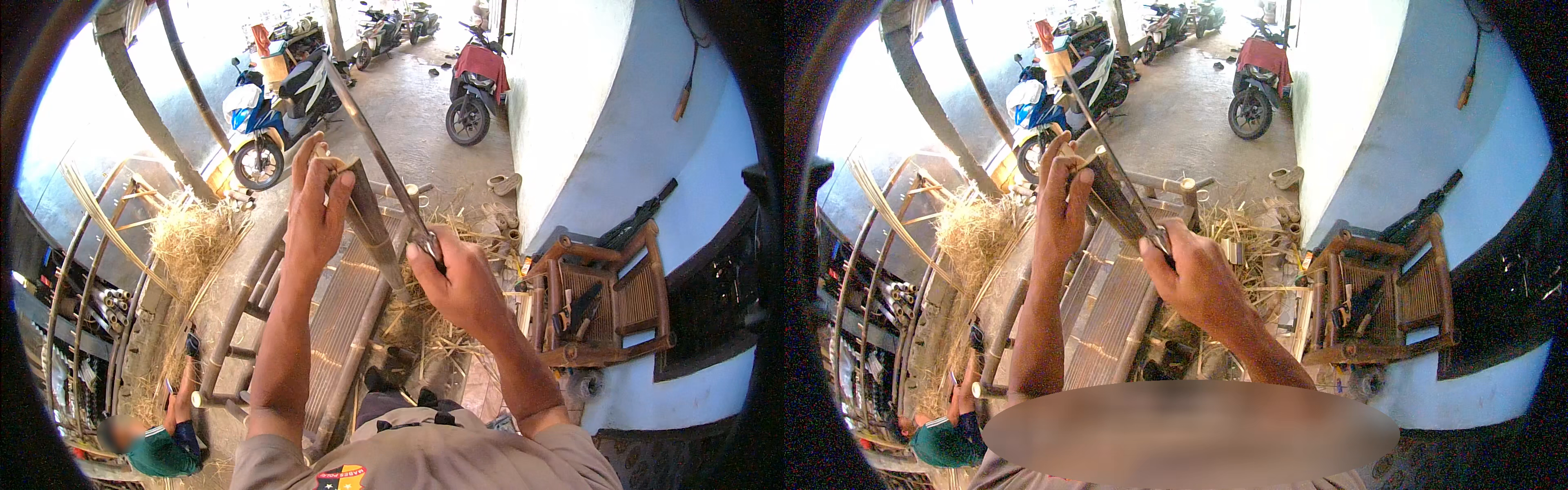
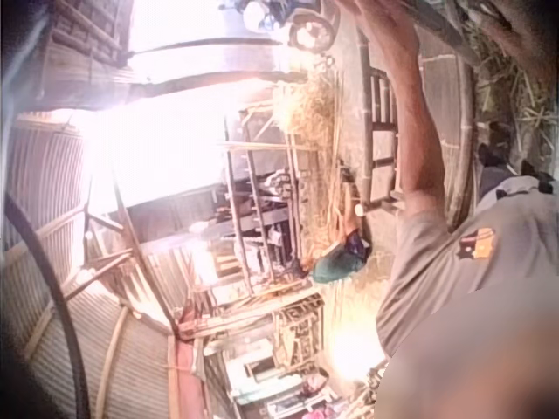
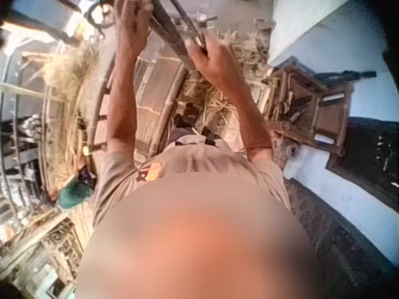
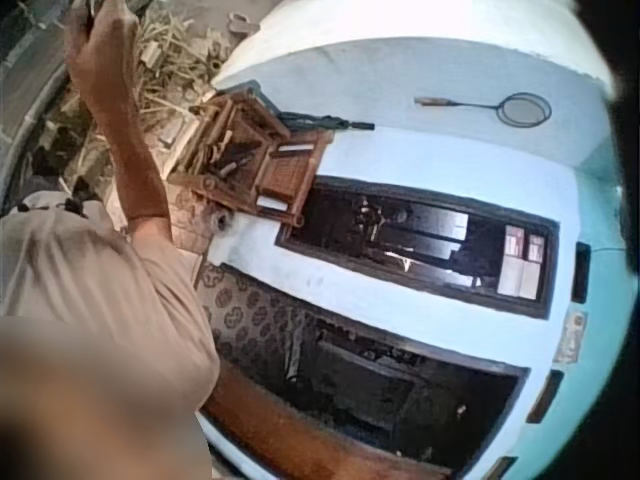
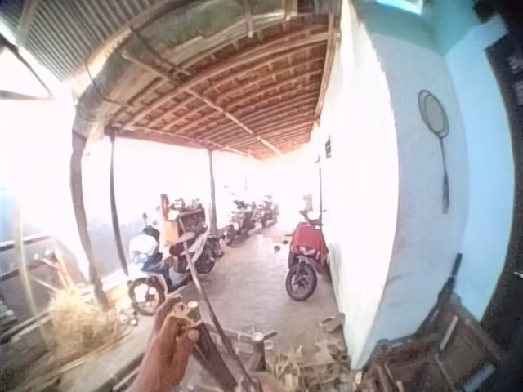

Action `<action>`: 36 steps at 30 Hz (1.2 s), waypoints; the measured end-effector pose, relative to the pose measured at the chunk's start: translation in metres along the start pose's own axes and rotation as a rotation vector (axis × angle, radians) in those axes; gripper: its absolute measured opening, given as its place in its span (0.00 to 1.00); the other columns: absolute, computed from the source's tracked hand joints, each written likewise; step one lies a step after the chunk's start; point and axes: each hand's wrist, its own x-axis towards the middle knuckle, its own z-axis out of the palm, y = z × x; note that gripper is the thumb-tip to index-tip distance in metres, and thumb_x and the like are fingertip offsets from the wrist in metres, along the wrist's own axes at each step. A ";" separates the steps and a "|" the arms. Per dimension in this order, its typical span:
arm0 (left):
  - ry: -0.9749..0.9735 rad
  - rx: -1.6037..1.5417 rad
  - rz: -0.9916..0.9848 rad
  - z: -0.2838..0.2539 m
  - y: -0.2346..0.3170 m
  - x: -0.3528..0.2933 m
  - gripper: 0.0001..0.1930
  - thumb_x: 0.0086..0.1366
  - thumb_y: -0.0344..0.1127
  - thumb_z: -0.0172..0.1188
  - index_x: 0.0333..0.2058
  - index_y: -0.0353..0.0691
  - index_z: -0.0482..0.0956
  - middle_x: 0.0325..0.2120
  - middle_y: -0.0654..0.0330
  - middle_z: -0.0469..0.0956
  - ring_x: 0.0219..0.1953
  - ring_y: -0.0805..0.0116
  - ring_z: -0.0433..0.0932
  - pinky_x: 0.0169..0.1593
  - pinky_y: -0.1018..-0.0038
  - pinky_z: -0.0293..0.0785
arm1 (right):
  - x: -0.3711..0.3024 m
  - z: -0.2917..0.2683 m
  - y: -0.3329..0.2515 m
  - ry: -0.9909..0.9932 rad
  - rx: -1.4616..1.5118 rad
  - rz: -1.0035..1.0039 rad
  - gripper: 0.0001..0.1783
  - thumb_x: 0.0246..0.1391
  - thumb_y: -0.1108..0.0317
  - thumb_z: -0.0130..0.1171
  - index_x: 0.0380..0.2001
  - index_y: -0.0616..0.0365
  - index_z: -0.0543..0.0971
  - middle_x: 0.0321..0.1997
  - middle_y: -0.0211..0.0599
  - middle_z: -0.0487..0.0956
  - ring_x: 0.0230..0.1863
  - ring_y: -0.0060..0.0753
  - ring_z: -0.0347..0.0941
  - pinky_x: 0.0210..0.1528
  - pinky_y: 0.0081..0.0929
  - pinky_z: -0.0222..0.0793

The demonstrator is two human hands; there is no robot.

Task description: The person uses a knife to split a bamboo pole into thin strips, then separates the strips by hand and arranges them on a bamboo bench frame. The person repeatedly splits and aligns the strips to form a woven surface.

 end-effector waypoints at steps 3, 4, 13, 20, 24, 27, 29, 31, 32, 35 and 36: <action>-0.032 -0.026 -0.029 -0.004 0.015 -0.007 0.14 0.74 0.41 0.53 0.43 0.33 0.73 0.64 0.38 0.62 0.61 0.41 0.69 0.59 0.58 0.67 | 0.011 0.003 -0.012 0.020 -0.047 -0.070 0.13 0.63 0.63 0.56 0.37 0.65 0.73 0.25 0.57 0.78 0.29 0.63 0.78 0.30 0.51 0.72; -0.032 -0.040 -0.026 -0.005 0.019 -0.010 0.15 0.74 0.43 0.53 0.42 0.32 0.73 0.64 0.37 0.61 0.62 0.39 0.69 0.59 0.57 0.68 | 0.014 0.005 -0.013 0.023 -0.053 -0.110 0.13 0.63 0.63 0.56 0.37 0.65 0.73 0.25 0.57 0.78 0.29 0.64 0.78 0.30 0.52 0.72; -0.036 -0.076 -0.032 -0.005 0.028 -0.018 0.11 0.73 0.37 0.54 0.39 0.33 0.74 0.63 0.35 0.62 0.61 0.42 0.70 0.55 0.62 0.71 | 0.016 0.018 -0.006 0.063 -0.263 -0.194 0.15 0.63 0.60 0.55 0.39 0.64 0.72 0.28 0.56 0.79 0.29 0.61 0.80 0.30 0.51 0.76; -0.024 -0.075 -0.039 -0.004 0.034 -0.016 0.08 0.71 0.32 0.55 0.37 0.32 0.74 0.64 0.39 0.64 0.55 0.48 0.75 0.50 0.65 0.73 | 0.010 0.021 -0.008 0.080 -0.419 -0.162 0.17 0.62 0.61 0.57 0.45 0.66 0.74 0.28 0.56 0.80 0.30 0.61 0.80 0.32 0.51 0.76; -0.030 -0.120 -0.071 0.004 0.033 -0.015 0.13 0.70 0.34 0.58 0.48 0.34 0.72 0.65 0.40 0.62 0.60 0.47 0.71 0.55 0.64 0.71 | 0.014 0.013 -0.012 0.037 -0.361 -0.141 0.17 0.63 0.58 0.53 0.36 0.65 0.71 0.26 0.57 0.79 0.27 0.60 0.80 0.28 0.51 0.78; 0.079 -0.350 -0.070 0.024 0.029 -0.024 0.41 0.62 0.33 0.69 0.68 0.38 0.54 0.67 0.43 0.59 0.65 0.53 0.66 0.63 0.64 0.67 | 0.017 0.001 -0.014 -0.025 -0.251 -0.059 0.17 0.64 0.59 0.53 0.32 0.67 0.72 0.23 0.60 0.79 0.27 0.62 0.80 0.28 0.52 0.77; 0.111 -0.393 -0.161 0.037 0.023 -0.035 0.47 0.59 0.31 0.71 0.70 0.38 0.48 0.64 0.44 0.63 0.62 0.56 0.69 0.62 0.64 0.69 | 0.019 -0.007 -0.014 -0.022 -0.166 -0.049 0.18 0.64 0.60 0.53 0.30 0.68 0.72 0.21 0.62 0.78 0.27 0.64 0.79 0.29 0.53 0.76; -0.061 -0.360 -0.385 0.046 0.013 -0.044 0.52 0.56 0.32 0.74 0.70 0.37 0.45 0.57 0.45 0.72 0.56 0.59 0.76 0.57 0.64 0.74 | 0.020 -0.013 -0.016 -0.049 -0.144 -0.042 0.18 0.64 0.60 0.54 0.30 0.68 0.72 0.21 0.62 0.78 0.27 0.66 0.79 0.30 0.54 0.75; -0.056 -0.397 -0.315 0.049 0.009 -0.048 0.51 0.56 0.32 0.74 0.70 0.37 0.45 0.55 0.47 0.74 0.54 0.60 0.77 0.56 0.65 0.75 | 0.020 -0.015 -0.017 -0.064 -0.137 -0.026 0.18 0.63 0.60 0.54 0.29 0.68 0.72 0.21 0.62 0.78 0.28 0.67 0.78 0.31 0.55 0.74; -0.100 -0.491 -0.319 0.052 0.001 -0.048 0.49 0.57 0.31 0.73 0.69 0.40 0.48 0.50 0.51 0.78 0.50 0.63 0.79 0.54 0.66 0.76 | 0.019 -0.023 -0.020 -0.068 -0.167 -0.016 0.19 0.64 0.60 0.54 0.29 0.68 0.72 0.21 0.63 0.77 0.29 0.68 0.78 0.33 0.56 0.74; -0.104 -0.516 -0.309 0.051 0.001 -0.045 0.48 0.57 0.30 0.73 0.69 0.40 0.48 0.50 0.51 0.78 0.50 0.63 0.79 0.54 0.66 0.76 | 0.019 -0.027 -0.020 -0.053 -0.160 -0.070 0.18 0.64 0.60 0.54 0.29 0.68 0.72 0.20 0.60 0.76 0.25 0.61 0.78 0.30 0.51 0.72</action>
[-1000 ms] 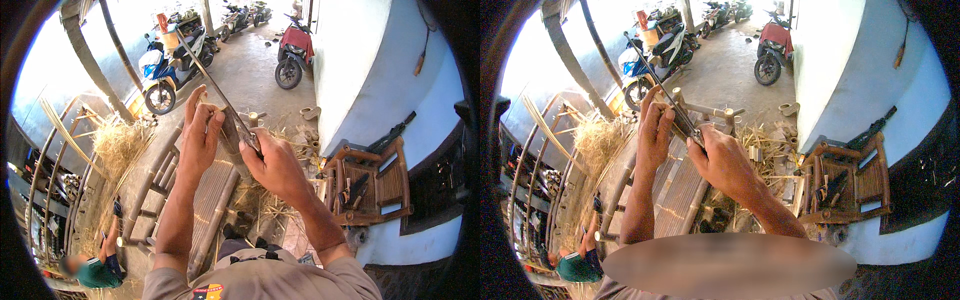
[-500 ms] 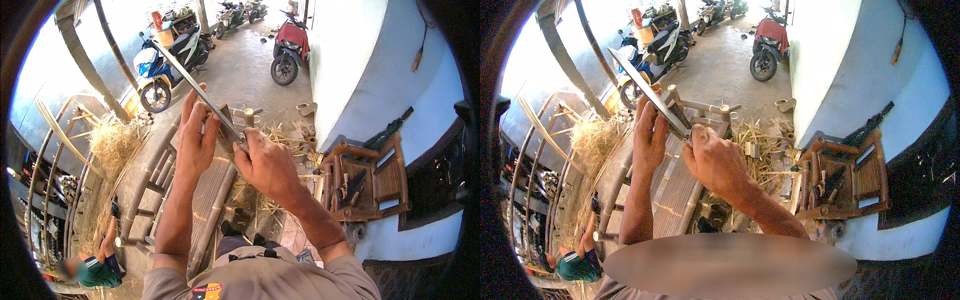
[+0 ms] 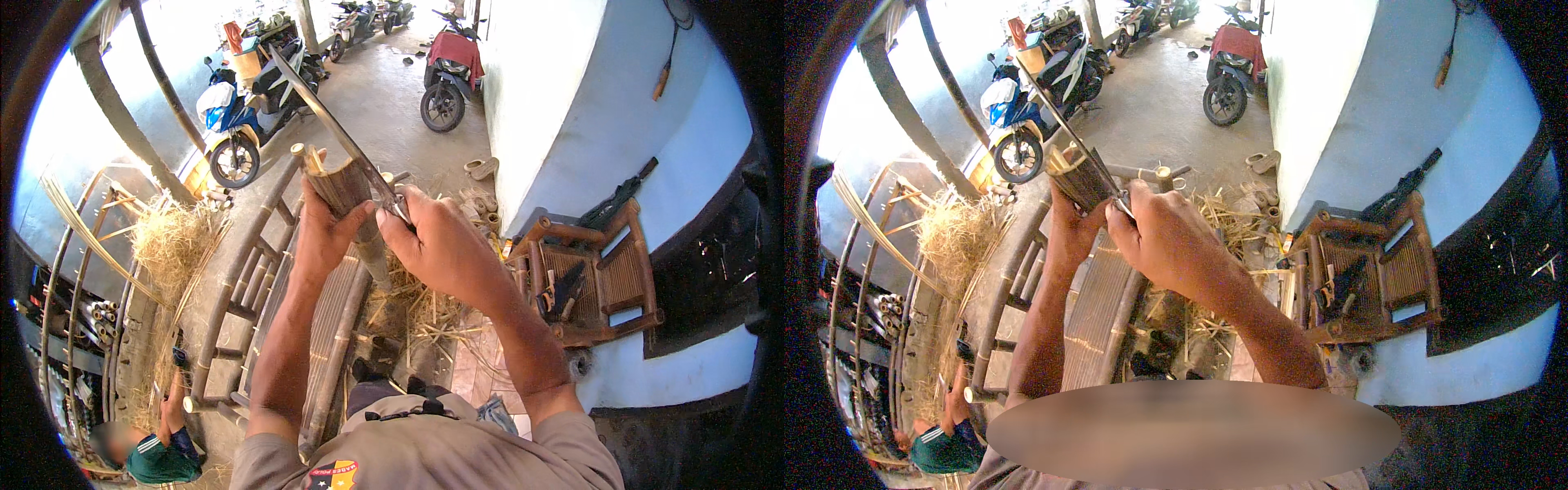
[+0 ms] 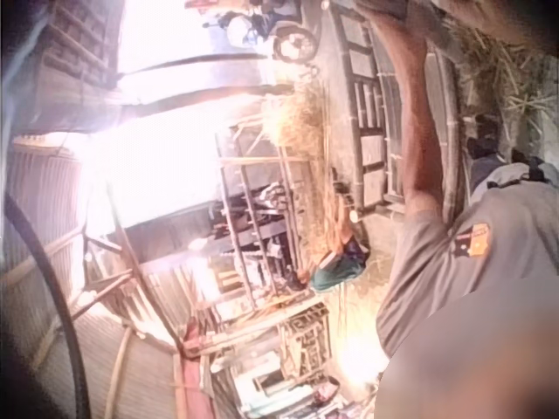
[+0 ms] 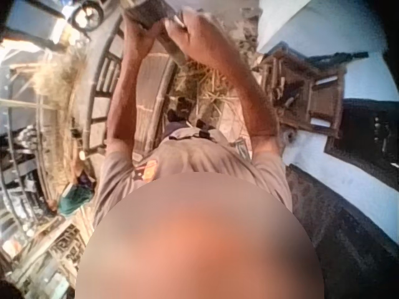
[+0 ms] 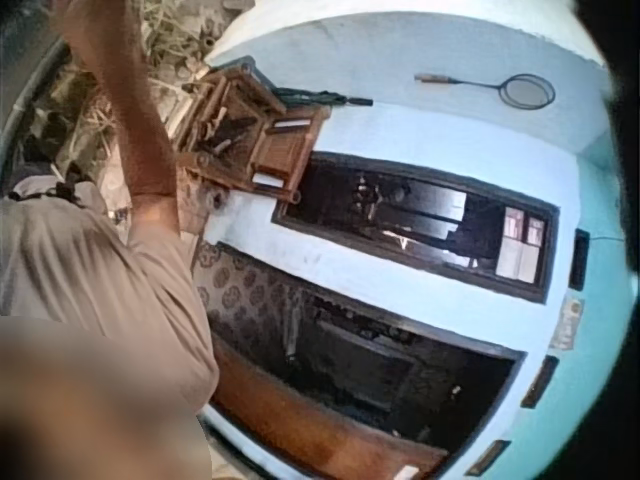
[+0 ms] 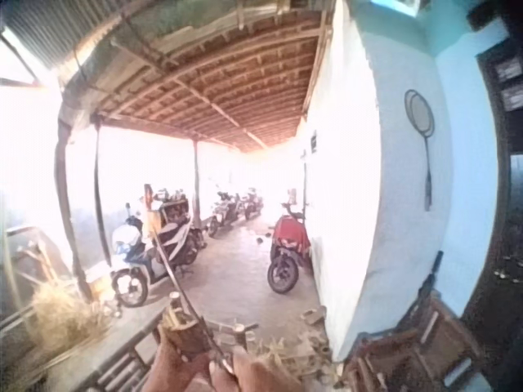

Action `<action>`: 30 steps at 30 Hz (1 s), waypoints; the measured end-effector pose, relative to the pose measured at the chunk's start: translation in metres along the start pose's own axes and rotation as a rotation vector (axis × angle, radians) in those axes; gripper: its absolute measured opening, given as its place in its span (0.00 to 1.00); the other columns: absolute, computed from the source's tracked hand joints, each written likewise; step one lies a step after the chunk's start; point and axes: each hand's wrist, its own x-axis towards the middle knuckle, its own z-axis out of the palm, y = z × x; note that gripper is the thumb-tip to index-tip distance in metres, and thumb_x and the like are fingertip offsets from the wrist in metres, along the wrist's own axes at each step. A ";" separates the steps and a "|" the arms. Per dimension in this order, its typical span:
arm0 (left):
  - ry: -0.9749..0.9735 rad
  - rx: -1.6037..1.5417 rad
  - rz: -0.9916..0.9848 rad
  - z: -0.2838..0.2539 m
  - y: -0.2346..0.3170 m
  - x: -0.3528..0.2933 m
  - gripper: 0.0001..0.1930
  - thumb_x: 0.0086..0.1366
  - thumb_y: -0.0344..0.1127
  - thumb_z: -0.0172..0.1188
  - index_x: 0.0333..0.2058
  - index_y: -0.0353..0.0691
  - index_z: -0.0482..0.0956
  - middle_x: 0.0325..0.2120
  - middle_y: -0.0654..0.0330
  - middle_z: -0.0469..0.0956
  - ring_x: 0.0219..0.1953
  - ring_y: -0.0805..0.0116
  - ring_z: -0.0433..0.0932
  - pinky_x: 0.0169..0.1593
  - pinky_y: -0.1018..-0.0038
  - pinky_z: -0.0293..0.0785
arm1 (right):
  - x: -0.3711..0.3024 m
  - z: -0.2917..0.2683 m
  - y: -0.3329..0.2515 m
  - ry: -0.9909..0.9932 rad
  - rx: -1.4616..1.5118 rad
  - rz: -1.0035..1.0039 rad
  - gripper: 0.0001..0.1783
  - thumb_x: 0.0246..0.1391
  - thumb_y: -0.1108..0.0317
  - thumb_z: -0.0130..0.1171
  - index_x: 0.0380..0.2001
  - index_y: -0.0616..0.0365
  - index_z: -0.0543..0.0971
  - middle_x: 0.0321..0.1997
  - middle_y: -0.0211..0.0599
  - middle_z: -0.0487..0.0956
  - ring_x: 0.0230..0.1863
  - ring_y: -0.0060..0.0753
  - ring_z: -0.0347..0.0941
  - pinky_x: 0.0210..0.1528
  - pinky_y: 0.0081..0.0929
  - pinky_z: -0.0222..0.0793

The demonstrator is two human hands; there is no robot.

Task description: The person uses a knife to split a bamboo pole into thin strips, then separates the strips by hand and arranges them on a bamboo bench frame. The person repeatedly splits and aligns the strips to form a woven surface.

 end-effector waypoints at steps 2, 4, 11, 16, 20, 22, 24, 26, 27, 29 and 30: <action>-0.026 -0.046 0.032 -0.002 0.006 0.007 0.46 0.58 0.29 0.72 0.69 0.41 0.49 0.49 0.52 0.78 0.50 0.64 0.79 0.54 0.66 0.76 | 0.001 -0.007 0.001 0.018 -0.016 -0.037 0.17 0.64 0.61 0.54 0.31 0.68 0.72 0.17 0.54 0.74 0.19 0.48 0.77 0.25 0.43 0.67; -0.081 -0.057 -0.007 -0.004 0.012 0.013 0.46 0.59 0.28 0.71 0.69 0.43 0.50 0.51 0.53 0.77 0.51 0.65 0.78 0.55 0.66 0.75 | 0.004 -0.013 0.003 -0.005 -0.023 -0.039 0.17 0.64 0.61 0.54 0.31 0.68 0.73 0.17 0.53 0.74 0.19 0.47 0.76 0.25 0.43 0.67; -0.182 -0.037 -0.093 -0.010 -0.027 0.015 0.55 0.55 0.35 0.75 0.72 0.38 0.44 0.62 0.47 0.68 0.63 0.60 0.69 0.64 0.62 0.66 | 0.013 -0.008 0.013 -0.076 -0.077 0.076 0.20 0.63 0.59 0.54 0.26 0.68 0.72 0.23 0.65 0.77 0.30 0.68 0.78 0.34 0.56 0.73; 0.185 0.249 0.038 -0.038 0.042 0.054 0.63 0.54 0.49 0.74 0.74 0.38 0.34 0.74 0.43 0.43 0.75 0.52 0.45 0.74 0.58 0.41 | 0.013 -0.010 0.014 -0.063 -0.087 0.020 0.19 0.65 0.60 0.54 0.28 0.68 0.72 0.16 0.53 0.73 0.18 0.46 0.75 0.26 0.44 0.67; 0.590 0.473 0.795 -0.071 0.157 0.110 0.29 0.68 0.49 0.62 0.61 0.38 0.71 0.61 0.44 0.69 0.66 0.54 0.67 0.68 0.61 0.59 | 0.013 -0.012 0.017 -0.069 -0.127 -0.011 0.19 0.65 0.60 0.55 0.29 0.69 0.72 0.17 0.54 0.74 0.19 0.47 0.75 0.27 0.44 0.67; 0.165 0.603 0.587 -0.034 0.151 0.129 0.29 0.70 0.47 0.58 0.64 0.39 0.67 0.62 0.45 0.70 0.65 0.51 0.68 0.68 0.59 0.61 | 0.013 -0.010 0.019 -0.087 -0.104 -0.001 0.19 0.65 0.60 0.54 0.30 0.69 0.73 0.16 0.53 0.73 0.19 0.46 0.76 0.26 0.43 0.67; -0.214 0.645 0.321 0.006 0.126 0.131 0.28 0.72 0.45 0.53 0.66 0.39 0.64 0.62 0.47 0.70 0.63 0.49 0.70 0.68 0.57 0.64 | 0.011 -0.008 0.024 -0.103 -0.106 -0.005 0.19 0.65 0.60 0.54 0.31 0.69 0.73 0.16 0.52 0.73 0.19 0.44 0.76 0.26 0.43 0.68; -0.481 0.888 0.327 0.030 0.102 0.123 0.33 0.74 0.57 0.47 0.68 0.39 0.60 0.59 0.42 0.71 0.56 0.51 0.75 0.64 0.58 0.68 | 0.010 -0.005 0.029 -0.165 -0.148 0.021 0.18 0.64 0.60 0.53 0.32 0.68 0.73 0.16 0.50 0.73 0.20 0.42 0.77 0.26 0.42 0.69; -0.477 0.859 0.402 0.031 0.097 0.131 0.35 0.74 0.59 0.45 0.68 0.39 0.61 0.59 0.41 0.71 0.56 0.52 0.75 0.64 0.59 0.68 | 0.008 -0.005 0.033 -0.283 0.035 0.227 0.16 0.63 0.61 0.52 0.34 0.67 0.75 0.17 0.49 0.75 0.21 0.44 0.79 0.28 0.42 0.71; -0.424 0.790 0.517 0.032 0.092 0.128 0.34 0.72 0.60 0.45 0.66 0.41 0.63 0.59 0.41 0.72 0.57 0.53 0.75 0.64 0.60 0.67 | 0.009 -0.002 0.042 -0.249 0.003 0.210 0.15 0.62 0.62 0.52 0.36 0.67 0.75 0.19 0.51 0.77 0.21 0.47 0.79 0.29 0.43 0.73; -0.362 0.772 0.584 0.029 0.095 0.124 0.32 0.71 0.59 0.48 0.65 0.42 0.66 0.59 0.42 0.72 0.58 0.53 0.73 0.65 0.59 0.65 | 0.010 0.000 0.047 -0.220 -0.012 0.196 0.15 0.61 0.63 0.52 0.36 0.67 0.75 0.20 0.52 0.78 0.21 0.49 0.79 0.30 0.43 0.74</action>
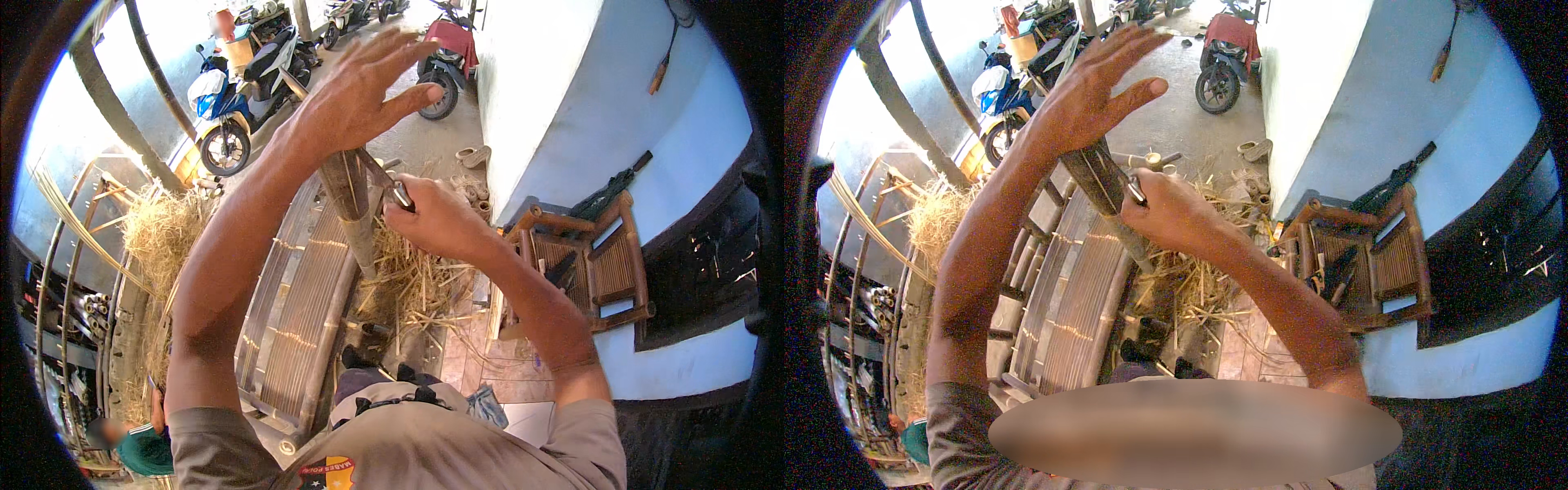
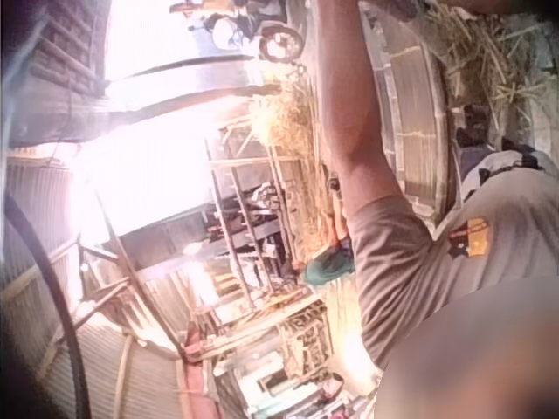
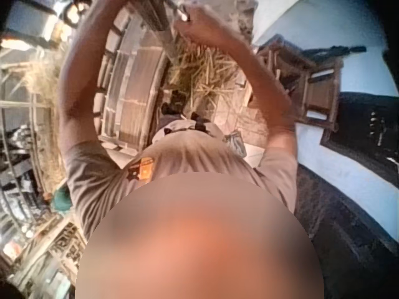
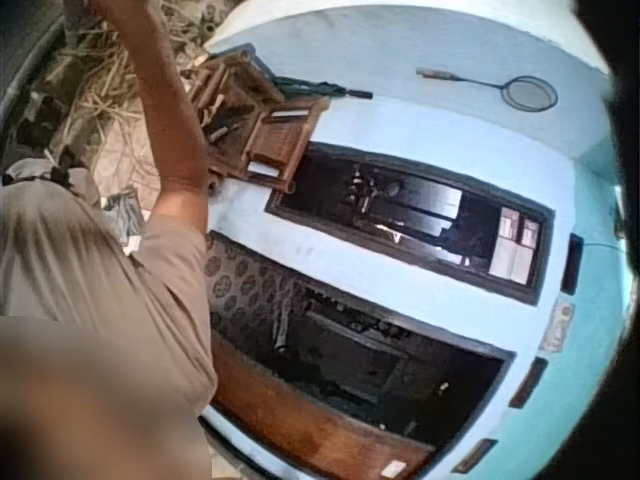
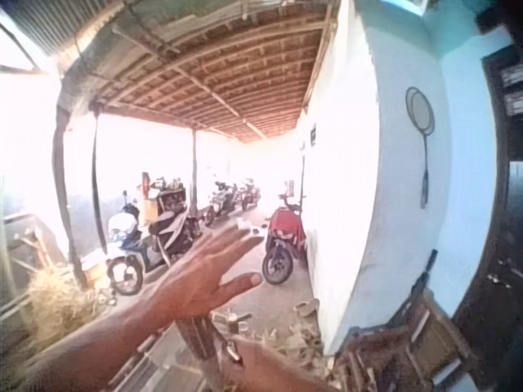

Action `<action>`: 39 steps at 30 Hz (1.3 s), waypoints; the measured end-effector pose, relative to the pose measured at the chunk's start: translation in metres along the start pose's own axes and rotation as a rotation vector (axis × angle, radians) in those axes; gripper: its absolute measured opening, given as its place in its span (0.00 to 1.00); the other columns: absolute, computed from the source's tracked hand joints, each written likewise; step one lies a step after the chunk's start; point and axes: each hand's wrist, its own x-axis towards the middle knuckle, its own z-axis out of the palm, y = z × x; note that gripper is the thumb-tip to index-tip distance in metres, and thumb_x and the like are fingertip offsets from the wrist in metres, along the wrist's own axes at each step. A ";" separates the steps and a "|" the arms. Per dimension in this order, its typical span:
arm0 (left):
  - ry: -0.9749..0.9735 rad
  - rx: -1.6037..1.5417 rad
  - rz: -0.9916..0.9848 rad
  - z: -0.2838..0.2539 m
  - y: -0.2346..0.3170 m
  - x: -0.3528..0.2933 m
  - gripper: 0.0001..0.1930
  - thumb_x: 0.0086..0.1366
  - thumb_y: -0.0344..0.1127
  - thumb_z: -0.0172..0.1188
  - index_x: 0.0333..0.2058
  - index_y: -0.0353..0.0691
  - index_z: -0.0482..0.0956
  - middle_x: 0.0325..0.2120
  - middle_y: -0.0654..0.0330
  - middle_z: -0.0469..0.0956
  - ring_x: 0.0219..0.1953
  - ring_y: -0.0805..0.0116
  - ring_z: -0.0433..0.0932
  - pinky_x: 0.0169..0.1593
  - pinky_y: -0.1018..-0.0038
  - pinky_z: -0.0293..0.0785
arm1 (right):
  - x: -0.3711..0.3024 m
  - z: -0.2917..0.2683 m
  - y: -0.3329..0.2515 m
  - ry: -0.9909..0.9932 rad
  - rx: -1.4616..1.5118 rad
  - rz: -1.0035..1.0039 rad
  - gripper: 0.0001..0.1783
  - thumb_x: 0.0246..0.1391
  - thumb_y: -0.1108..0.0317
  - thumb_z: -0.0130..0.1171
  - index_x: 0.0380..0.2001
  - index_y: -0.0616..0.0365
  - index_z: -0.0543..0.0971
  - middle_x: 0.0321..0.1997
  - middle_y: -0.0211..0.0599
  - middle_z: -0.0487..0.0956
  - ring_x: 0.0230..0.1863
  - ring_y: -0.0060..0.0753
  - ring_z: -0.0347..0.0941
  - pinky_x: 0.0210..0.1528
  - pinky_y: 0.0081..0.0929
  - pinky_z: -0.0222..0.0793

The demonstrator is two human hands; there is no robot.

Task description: The person uses a knife to split a bamboo pole into thin strips, then separates the strips by hand and arranges them on a bamboo bench frame. The person repeatedly splits and aligns the strips to form a woven surface.

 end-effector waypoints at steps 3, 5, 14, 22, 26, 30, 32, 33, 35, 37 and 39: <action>0.347 0.195 0.126 -0.006 0.010 -0.006 0.27 0.66 0.54 0.62 0.58 0.47 0.77 0.61 0.47 0.72 0.67 0.48 0.65 0.70 0.53 0.56 | 0.009 0.004 0.016 0.228 -0.252 -0.120 0.14 0.60 0.64 0.52 0.38 0.68 0.75 0.20 0.55 0.79 0.21 0.53 0.79 0.29 0.44 0.75; 0.330 0.207 -0.048 0.005 0.018 -0.020 0.28 0.66 0.56 0.61 0.60 0.48 0.76 0.63 0.47 0.69 0.69 0.46 0.63 0.71 0.51 0.53 | 0.017 0.008 0.030 0.312 -0.249 -0.172 0.14 0.59 0.65 0.52 0.37 0.69 0.75 0.19 0.51 0.78 0.19 0.47 0.78 0.25 0.42 0.73; 0.609 0.116 -0.121 0.057 -0.021 -0.052 0.13 0.59 0.33 0.69 0.23 0.38 0.73 0.25 0.57 0.68 0.32 0.55 0.66 0.38 0.60 0.64 | 0.056 0.066 0.107 0.070 -0.190 -0.155 0.13 0.54 0.66 0.59 0.32 0.69 0.77 0.16 0.45 0.76 0.17 0.36 0.75 0.23 0.40 0.73; 0.620 0.191 -0.202 0.058 -0.046 -0.036 0.14 0.63 0.37 0.66 0.23 0.38 0.73 0.25 0.57 0.70 0.32 0.54 0.66 0.40 0.59 0.63 | 0.109 0.034 0.116 0.208 -0.600 -0.352 0.13 0.56 0.62 0.58 0.30 0.65 0.77 0.21 0.55 0.80 0.24 0.53 0.82 0.26 0.46 0.78; 0.652 0.199 -0.166 0.063 -0.052 -0.034 0.15 0.62 0.38 0.67 0.22 0.38 0.73 0.23 0.57 0.70 0.30 0.54 0.66 0.38 0.60 0.64 | 0.103 0.040 0.117 -0.037 -0.274 -0.137 0.16 0.53 0.59 0.59 0.31 0.64 0.78 0.23 0.54 0.81 0.26 0.51 0.81 0.28 0.47 0.76; 0.658 0.151 -0.126 0.064 -0.053 -0.033 0.16 0.62 0.38 0.68 0.21 0.38 0.72 0.22 0.57 0.69 0.29 0.54 0.66 0.36 0.60 0.63 | 0.077 0.082 0.138 -0.260 -0.079 0.207 0.23 0.52 0.55 0.59 0.36 0.69 0.81 0.30 0.59 0.82 0.36 0.59 0.82 0.37 0.49 0.77; 0.654 0.161 -0.097 0.064 -0.054 -0.032 0.16 0.62 0.38 0.67 0.21 0.38 0.72 0.22 0.57 0.69 0.29 0.54 0.66 0.36 0.59 0.63 | 0.072 0.095 0.150 -0.174 -0.206 0.205 0.24 0.52 0.54 0.59 0.37 0.69 0.81 0.32 0.60 0.82 0.38 0.59 0.82 0.39 0.50 0.77; 0.642 0.170 -0.088 0.063 -0.055 -0.031 0.16 0.62 0.38 0.67 0.21 0.39 0.72 0.22 0.57 0.69 0.29 0.55 0.66 0.36 0.59 0.63 | 0.076 0.096 0.156 -0.113 -0.309 0.084 0.20 0.54 0.57 0.58 0.36 0.68 0.80 0.33 0.61 0.82 0.38 0.59 0.83 0.40 0.50 0.79; 0.634 0.171 -0.100 0.063 -0.057 -0.028 0.16 0.63 0.39 0.66 0.22 0.39 0.72 0.22 0.58 0.70 0.29 0.55 0.67 0.37 0.59 0.63 | 0.086 0.090 0.165 -0.059 -0.457 0.086 0.17 0.54 0.59 0.58 0.35 0.66 0.79 0.34 0.61 0.83 0.38 0.59 0.83 0.39 0.50 0.79; 0.635 0.168 -0.085 0.065 -0.061 -0.026 0.16 0.63 0.39 0.66 0.22 0.39 0.73 0.22 0.58 0.70 0.29 0.55 0.67 0.38 0.60 0.63 | 0.097 0.082 0.170 0.028 -0.621 -0.004 0.19 0.56 0.59 0.59 0.41 0.65 0.75 0.34 0.59 0.82 0.35 0.58 0.82 0.41 0.51 0.79; 0.642 0.199 -0.084 0.066 -0.065 -0.026 0.16 0.64 0.40 0.66 0.22 0.39 0.73 0.22 0.58 0.70 0.28 0.56 0.67 0.37 0.61 0.63 | 0.101 0.083 0.172 -0.035 -0.581 -0.005 0.16 0.54 0.61 0.58 0.36 0.65 0.77 0.35 0.61 0.82 0.38 0.57 0.83 0.40 0.50 0.79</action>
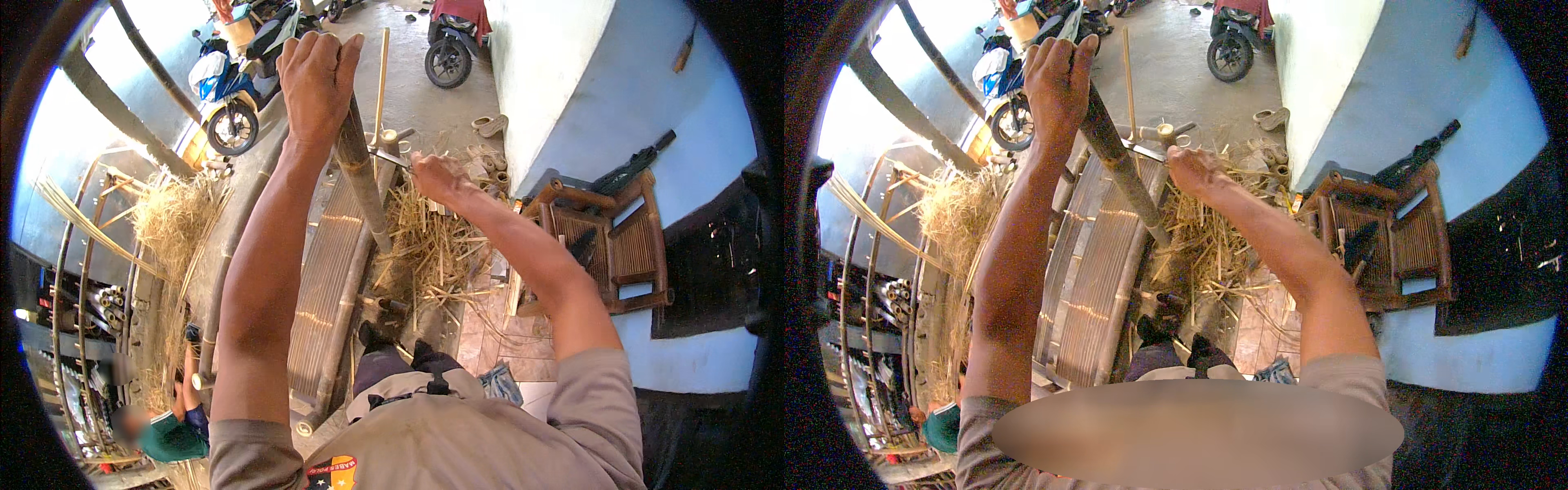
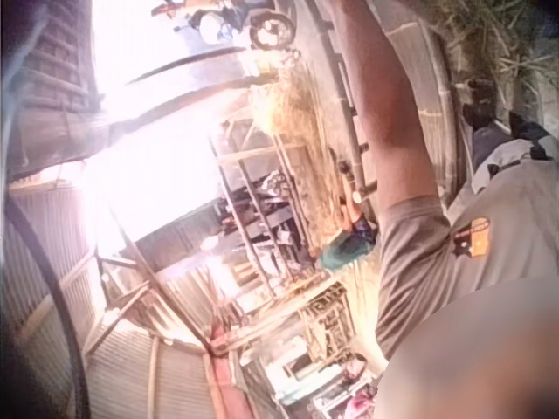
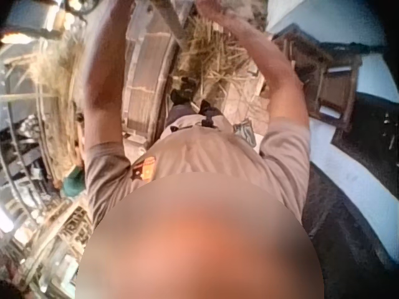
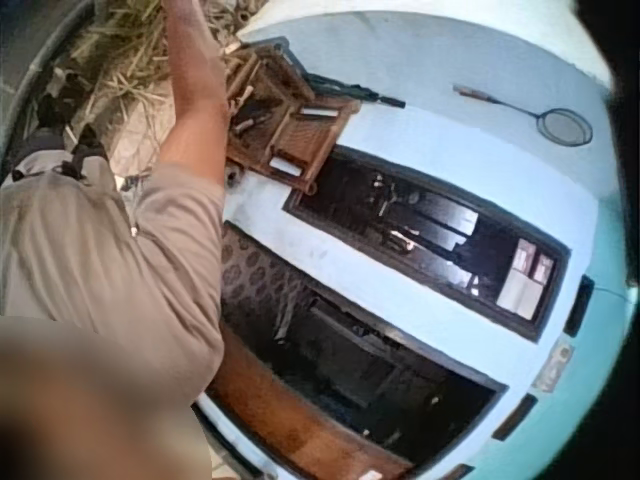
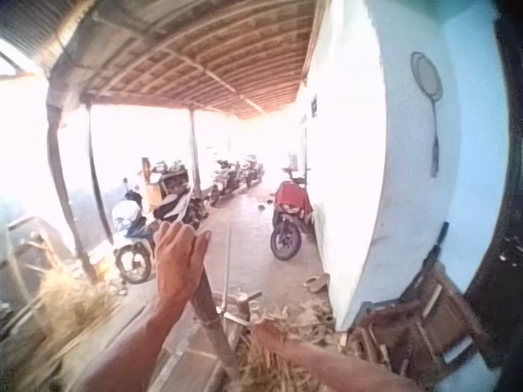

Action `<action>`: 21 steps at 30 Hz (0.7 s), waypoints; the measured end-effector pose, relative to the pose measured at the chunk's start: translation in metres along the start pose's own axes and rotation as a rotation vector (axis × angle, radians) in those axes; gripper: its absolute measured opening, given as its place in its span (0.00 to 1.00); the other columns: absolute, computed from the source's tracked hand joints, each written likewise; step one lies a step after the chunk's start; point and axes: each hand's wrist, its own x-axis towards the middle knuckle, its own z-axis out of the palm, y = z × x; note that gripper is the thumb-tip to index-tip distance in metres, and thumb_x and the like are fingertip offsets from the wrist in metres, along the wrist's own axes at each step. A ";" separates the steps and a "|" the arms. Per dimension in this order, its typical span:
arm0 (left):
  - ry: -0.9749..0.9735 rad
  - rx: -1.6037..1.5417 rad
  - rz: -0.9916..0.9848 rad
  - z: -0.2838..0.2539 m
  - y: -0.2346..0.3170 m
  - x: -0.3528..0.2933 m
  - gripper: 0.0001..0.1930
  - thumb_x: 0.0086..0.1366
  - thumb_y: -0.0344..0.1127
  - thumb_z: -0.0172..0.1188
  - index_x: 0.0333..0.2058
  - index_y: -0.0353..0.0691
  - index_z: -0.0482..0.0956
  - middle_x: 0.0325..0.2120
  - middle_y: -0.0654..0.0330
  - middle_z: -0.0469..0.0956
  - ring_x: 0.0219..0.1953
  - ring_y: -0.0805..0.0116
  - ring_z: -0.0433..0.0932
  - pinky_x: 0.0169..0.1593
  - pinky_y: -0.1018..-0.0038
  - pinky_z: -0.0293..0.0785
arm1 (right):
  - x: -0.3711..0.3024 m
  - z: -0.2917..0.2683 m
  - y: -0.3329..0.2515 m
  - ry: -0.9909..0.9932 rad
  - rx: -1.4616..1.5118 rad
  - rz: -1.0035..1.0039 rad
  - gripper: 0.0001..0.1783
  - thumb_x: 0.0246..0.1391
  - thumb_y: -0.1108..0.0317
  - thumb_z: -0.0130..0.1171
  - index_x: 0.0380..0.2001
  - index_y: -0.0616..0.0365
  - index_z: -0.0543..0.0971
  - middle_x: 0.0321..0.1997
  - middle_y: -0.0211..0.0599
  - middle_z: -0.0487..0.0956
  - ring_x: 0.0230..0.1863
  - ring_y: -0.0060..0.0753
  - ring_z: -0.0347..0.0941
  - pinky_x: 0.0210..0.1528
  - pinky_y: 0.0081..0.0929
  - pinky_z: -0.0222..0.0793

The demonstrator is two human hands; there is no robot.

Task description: The person uses a knife to split a bamboo pole into thin strips, then separates the strips by hand and arranges them on a bamboo bench frame. The person repeatedly splits and aligns the strips to form a woven surface.

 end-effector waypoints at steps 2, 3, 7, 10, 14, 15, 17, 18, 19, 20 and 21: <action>0.040 -0.038 -0.001 -0.001 -0.006 -0.002 0.16 0.64 0.40 0.66 0.22 0.39 0.73 0.21 0.59 0.68 0.27 0.56 0.66 0.36 0.60 0.63 | -0.005 0.008 -0.006 -0.031 0.171 0.003 0.17 0.54 0.60 0.59 0.36 0.66 0.78 0.36 0.61 0.82 0.40 0.59 0.82 0.42 0.52 0.78; 0.043 -0.065 0.000 -0.002 -0.010 -0.001 0.16 0.64 0.41 0.65 0.22 0.39 0.73 0.20 0.60 0.68 0.26 0.56 0.66 0.36 0.60 0.63 | -0.012 0.015 -0.010 -0.013 0.297 0.036 0.18 0.54 0.59 0.60 0.36 0.66 0.78 0.35 0.61 0.82 0.40 0.60 0.82 0.42 0.52 0.77; 0.015 -0.061 -0.014 -0.020 -0.030 -0.007 0.15 0.68 0.36 0.63 0.24 0.35 0.72 0.21 0.54 0.70 0.27 0.54 0.69 0.34 0.62 0.66 | -0.060 0.047 -0.029 -0.077 0.639 0.108 0.20 0.56 0.55 0.60 0.36 0.65 0.77 0.30 0.59 0.81 0.36 0.65 0.79 0.38 0.51 0.74; 0.002 -0.011 0.028 -0.044 -0.051 -0.012 0.16 0.70 0.36 0.59 0.24 0.34 0.72 0.21 0.54 0.68 0.26 0.54 0.68 0.33 0.63 0.66 | -0.110 0.074 -0.033 -0.062 0.643 0.117 0.20 0.56 0.55 0.60 0.34 0.65 0.76 0.25 0.58 0.79 0.31 0.63 0.78 0.34 0.50 0.73; -0.005 -0.092 0.048 -0.078 -0.078 -0.023 0.16 0.74 0.38 0.53 0.28 0.34 0.74 0.25 0.54 0.72 0.29 0.56 0.73 0.36 0.68 0.69 | -0.172 0.137 -0.031 -0.254 0.544 0.205 0.19 0.54 0.55 0.61 0.32 0.64 0.76 0.23 0.57 0.79 0.30 0.62 0.79 0.34 0.52 0.73; 0.020 -0.152 0.105 -0.085 -0.084 -0.026 0.16 0.74 0.39 0.52 0.29 0.34 0.74 0.25 0.54 0.74 0.30 0.57 0.74 0.37 0.69 0.70 | -0.185 0.157 -0.033 -0.278 0.482 0.158 0.21 0.54 0.53 0.61 0.32 0.64 0.76 0.25 0.58 0.79 0.29 0.61 0.79 0.33 0.52 0.72; 0.026 -0.236 0.021 -0.099 -0.090 -0.039 0.20 0.74 0.44 0.51 0.28 0.34 0.75 0.29 0.53 0.77 0.35 0.60 0.76 0.40 0.68 0.71 | -0.200 0.196 -0.039 -0.408 0.403 0.158 0.23 0.52 0.51 0.60 0.33 0.65 0.78 0.29 0.61 0.80 0.32 0.62 0.79 0.36 0.54 0.73; 0.030 -0.283 0.010 -0.106 -0.093 -0.045 0.19 0.70 0.45 0.57 0.26 0.36 0.75 0.28 0.53 0.77 0.35 0.58 0.76 0.40 0.66 0.71 | -0.203 0.214 -0.045 -0.528 0.359 0.214 0.24 0.51 0.50 0.59 0.34 0.64 0.79 0.32 0.62 0.81 0.35 0.65 0.79 0.40 0.56 0.75; 0.025 -0.309 -0.061 -0.114 -0.095 -0.052 0.20 0.68 0.47 0.59 0.25 0.37 0.76 0.29 0.52 0.78 0.36 0.57 0.77 0.41 0.66 0.71 | -0.199 0.232 -0.052 -0.584 0.350 0.180 0.24 0.51 0.50 0.58 0.35 0.65 0.79 0.33 0.61 0.81 0.36 0.64 0.80 0.41 0.55 0.76; 0.057 -0.323 -0.067 -0.122 -0.096 -0.058 0.21 0.67 0.50 0.61 0.25 0.38 0.76 0.30 0.50 0.78 0.38 0.56 0.78 0.43 0.66 0.72 | -0.193 0.249 -0.061 -0.658 0.314 0.164 0.24 0.51 0.51 0.58 0.36 0.65 0.79 0.34 0.60 0.82 0.38 0.62 0.80 0.43 0.53 0.77; 0.071 -0.312 -0.145 -0.134 -0.094 -0.067 0.24 0.67 0.56 0.59 0.26 0.38 0.77 0.33 0.47 0.79 0.40 0.56 0.79 0.45 0.68 0.73 | -0.186 0.264 -0.072 -0.736 0.272 0.145 0.24 0.52 0.52 0.57 0.37 0.65 0.79 0.35 0.59 0.82 0.39 0.61 0.81 0.45 0.52 0.78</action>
